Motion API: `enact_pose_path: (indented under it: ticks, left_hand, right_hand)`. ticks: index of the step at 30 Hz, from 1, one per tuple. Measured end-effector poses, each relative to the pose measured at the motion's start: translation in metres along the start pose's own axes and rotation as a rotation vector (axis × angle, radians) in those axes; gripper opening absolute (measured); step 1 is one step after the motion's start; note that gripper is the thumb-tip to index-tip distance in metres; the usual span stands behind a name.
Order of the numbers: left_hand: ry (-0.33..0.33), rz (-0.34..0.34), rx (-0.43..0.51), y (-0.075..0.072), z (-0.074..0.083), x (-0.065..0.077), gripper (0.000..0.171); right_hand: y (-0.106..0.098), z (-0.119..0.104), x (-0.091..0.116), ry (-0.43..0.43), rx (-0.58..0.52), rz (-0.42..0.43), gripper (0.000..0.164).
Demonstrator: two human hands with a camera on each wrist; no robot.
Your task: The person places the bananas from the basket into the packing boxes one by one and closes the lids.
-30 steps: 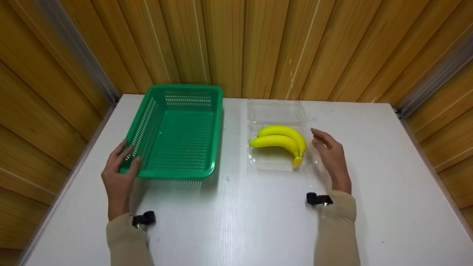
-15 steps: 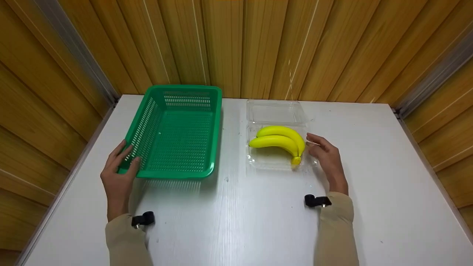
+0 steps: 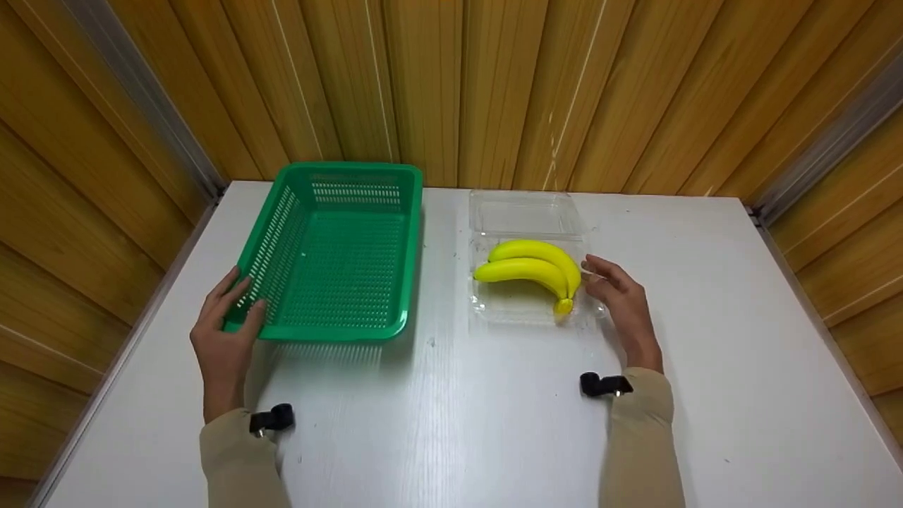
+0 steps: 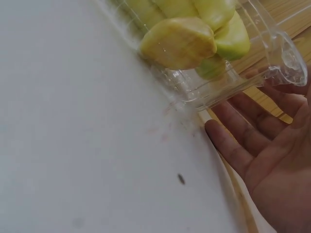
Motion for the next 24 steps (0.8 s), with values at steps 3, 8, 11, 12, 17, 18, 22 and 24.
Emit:
enact_pose_path:
  ticks: [3, 8, 11, 12, 17, 18, 22, 24]
  left_hand:
    - [-0.014, -0.005, 0.012, 0.000, 0.000, 0.000, 0.042]
    - [-0.066, -0.008, 0.004, 0.001, 0.000, -0.002, 0.044]
    - [-0.076, -0.001, 0.001, 0.000, 0.002, -0.001, 0.045]
    - [-0.074, 0.001, 0.004, 0.000, 0.003, -0.001, 0.045]
    - [-0.080, 0.028, 0.000, 0.000, 0.008, 0.000, 0.046]
    - [-0.081, 0.036, -0.004, -0.001, 0.008, -0.001, 0.046]
    - [-0.086, 0.075, -0.005, -0.005, 0.013, -0.001, 0.045]
    - [-0.087, 0.088, -0.003, -0.006, 0.017, 0.000, 0.045]
  right_hand:
    - [0.000, 0.001, 0.001, -0.004, 0.018, -0.008, 0.051]
    - [0.000, 0.003, 0.000, -0.021, 0.035, -0.017, 0.052]
    - [0.000, 0.004, 0.000, -0.036, 0.022, -0.020, 0.052]
    - [0.000, 0.004, 0.000, -0.039, 0.024, -0.020, 0.052]
    - [0.001, 0.003, 0.001, -0.053, 0.040, -0.022, 0.051]
    - [0.001, 0.003, 0.002, -0.052, 0.043, -0.024, 0.051]
    - [0.000, 0.005, 0.001, -0.047, 0.042, -0.023, 0.050]
    - [0.000, 0.005, 0.001, -0.050, 0.042, -0.021, 0.050]
Point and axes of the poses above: each hand's wrist, its own x-axis away from the middle knuckle, its own y-axis out of the palm, z = x × y, the point moved 5 cm from there along -x, towards the middle knuckle, and after that the axes turned 12 degrees about -y, right-handed, at the moved point
